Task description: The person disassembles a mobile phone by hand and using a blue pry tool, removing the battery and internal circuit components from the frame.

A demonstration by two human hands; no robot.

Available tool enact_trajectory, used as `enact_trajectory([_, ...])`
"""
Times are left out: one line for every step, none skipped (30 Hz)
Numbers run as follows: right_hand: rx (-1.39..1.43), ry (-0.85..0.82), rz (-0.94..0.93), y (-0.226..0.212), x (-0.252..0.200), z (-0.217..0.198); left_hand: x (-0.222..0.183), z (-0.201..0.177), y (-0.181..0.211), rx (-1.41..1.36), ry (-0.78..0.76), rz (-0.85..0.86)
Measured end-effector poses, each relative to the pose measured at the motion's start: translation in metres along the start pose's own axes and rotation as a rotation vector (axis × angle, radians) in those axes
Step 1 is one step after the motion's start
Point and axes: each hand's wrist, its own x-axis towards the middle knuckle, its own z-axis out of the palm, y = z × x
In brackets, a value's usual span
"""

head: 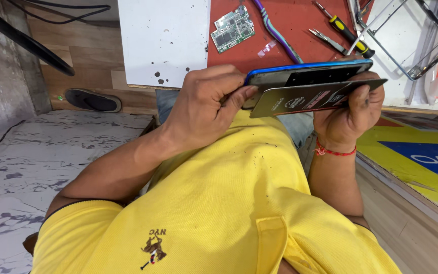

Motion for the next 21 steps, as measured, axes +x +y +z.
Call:
enact_trajectory([0.007,0.015,-0.011,0.001,0.0,0.001,0.004,0.003,-0.002,0.047,0.007,-0.023])
enact_trajectory([0.014,0.03,-0.023,0.003,-0.001,0.001,0.006,0.006,-0.003,0.093,0.014,-0.047])
enact_trajectory([0.043,0.07,-0.022,0.006,-0.003,0.001,0.006,0.009,-0.002,0.028,0.008,-0.036])
enact_trajectory([0.103,0.11,0.022,0.006,-0.005,0.002,0.007,0.012,0.001,-0.037,0.003,-0.025])
enact_trajectory([0.166,0.145,0.05,0.009,-0.002,0.003,0.011,0.012,0.003,-0.097,0.001,0.002])
enact_trajectory([0.258,0.18,0.121,0.01,-0.002,0.006,0.012,0.012,0.007,-0.154,0.027,0.07])
enact_trajectory([0.348,0.216,0.191,0.011,-0.002,0.009,0.011,0.013,0.014,-0.214,0.049,0.141])
enact_trajectory([0.357,0.215,0.209,0.01,-0.002,0.012,0.012,0.015,0.018,-0.252,0.067,0.189])
enact_trajectory([0.368,0.217,0.229,0.01,-0.002,0.016,0.011,0.016,0.022,-0.29,0.081,0.235])
enact_trajectory([0.378,0.219,0.249,0.01,-0.001,0.019,0.013,0.017,0.024,-0.304,0.093,0.257])
enact_trajectory([0.393,0.224,0.261,0.011,0.0,0.023,0.013,0.017,0.026,-0.294,0.103,0.269])
enact_trajectory([0.409,0.229,0.274,0.011,0.0,0.026,0.013,0.018,0.029,-0.285,0.114,0.282])
enact_trajectory([0.425,0.233,0.286,0.012,0.002,0.029,0.014,0.018,0.031,-0.25,0.127,0.291])
enact_trajectory([0.408,0.242,0.287,0.015,0.004,0.031,0.015,0.017,0.032,-0.218,0.133,0.308])
enact_trajectory([0.386,0.258,0.295,0.017,0.004,0.033,0.014,0.017,0.035,-0.193,0.138,0.317])
enact_trajectory([0.364,0.274,0.303,0.019,0.003,0.035,0.013,0.017,0.037,-0.171,0.135,0.335])
enact_trajectory([0.443,0.264,0.337,0.022,0.004,0.036,0.013,0.016,0.038,-0.147,0.134,0.358])
enact_trajectory([0.521,0.253,0.371,0.025,0.005,0.038,0.014,0.017,0.04,-0.142,0.149,0.375])
enact_trajectory([0.603,0.242,0.405,0.028,0.006,0.039,0.014,0.018,0.041,-0.135,0.162,0.391])
enact_trajectory([0.578,0.261,0.396,0.032,0.008,0.041,0.015,0.019,0.042,-0.127,0.176,0.406])
enact_trajectory([0.555,0.281,0.388,0.035,0.01,0.041,0.015,0.018,0.042,-0.112,0.181,0.407])
